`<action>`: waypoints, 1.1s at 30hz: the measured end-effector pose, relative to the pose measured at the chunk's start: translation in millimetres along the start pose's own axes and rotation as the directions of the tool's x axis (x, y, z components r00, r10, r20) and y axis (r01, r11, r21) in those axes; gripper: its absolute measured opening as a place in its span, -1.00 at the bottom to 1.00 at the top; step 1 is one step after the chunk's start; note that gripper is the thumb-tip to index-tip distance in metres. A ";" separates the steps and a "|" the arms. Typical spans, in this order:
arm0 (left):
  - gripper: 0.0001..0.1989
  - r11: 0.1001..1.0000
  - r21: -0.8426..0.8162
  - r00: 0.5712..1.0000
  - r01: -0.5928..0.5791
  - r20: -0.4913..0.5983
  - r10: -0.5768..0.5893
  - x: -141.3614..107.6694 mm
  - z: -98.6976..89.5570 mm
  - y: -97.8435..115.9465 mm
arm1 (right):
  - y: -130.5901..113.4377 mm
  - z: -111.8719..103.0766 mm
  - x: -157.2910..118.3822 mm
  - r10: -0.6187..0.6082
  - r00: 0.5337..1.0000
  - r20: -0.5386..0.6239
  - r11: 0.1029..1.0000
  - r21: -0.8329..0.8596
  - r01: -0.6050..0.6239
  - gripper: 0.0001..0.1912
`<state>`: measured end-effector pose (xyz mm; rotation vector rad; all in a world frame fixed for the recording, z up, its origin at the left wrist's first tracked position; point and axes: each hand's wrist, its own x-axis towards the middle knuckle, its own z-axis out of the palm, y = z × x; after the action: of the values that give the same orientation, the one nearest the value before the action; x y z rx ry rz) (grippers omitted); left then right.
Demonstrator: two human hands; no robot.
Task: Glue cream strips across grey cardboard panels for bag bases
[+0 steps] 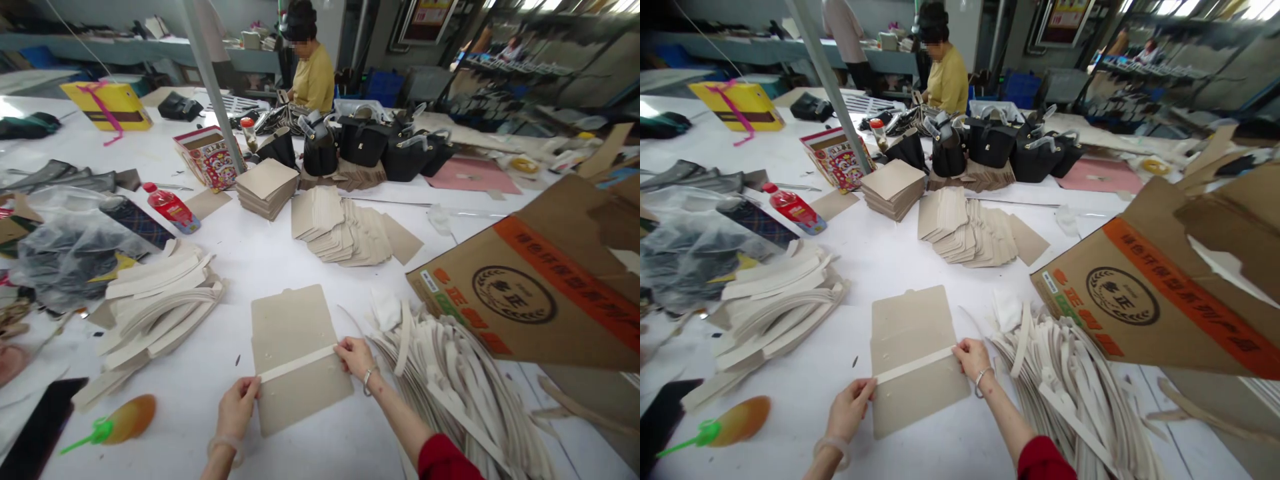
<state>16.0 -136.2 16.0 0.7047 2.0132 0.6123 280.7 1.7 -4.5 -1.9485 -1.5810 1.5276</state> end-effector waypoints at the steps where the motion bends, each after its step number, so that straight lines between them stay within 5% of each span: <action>1: -0.56 1.000 0.008 1.000 -0.006 -0.005 0.006 0.1 0.4 0.0 | -0.9 -0.2 -0.8 -0.001 1.000 -0.007 1.000 -0.009 0.001 -0.79; 33: -0.71 0.999 -0.045 0.992 -0.016 -0.126 0.011 -5.5 8.8 2.9 | 1.2 2.7 -3.5 -0.143 0.988 -0.054 0.953 -0.277 0.123 -0.72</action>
<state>26.7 -136.6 16.9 0.6672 2.1047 0.7243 279.7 -2.8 -4.6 -1.9581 -1.9347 1.2264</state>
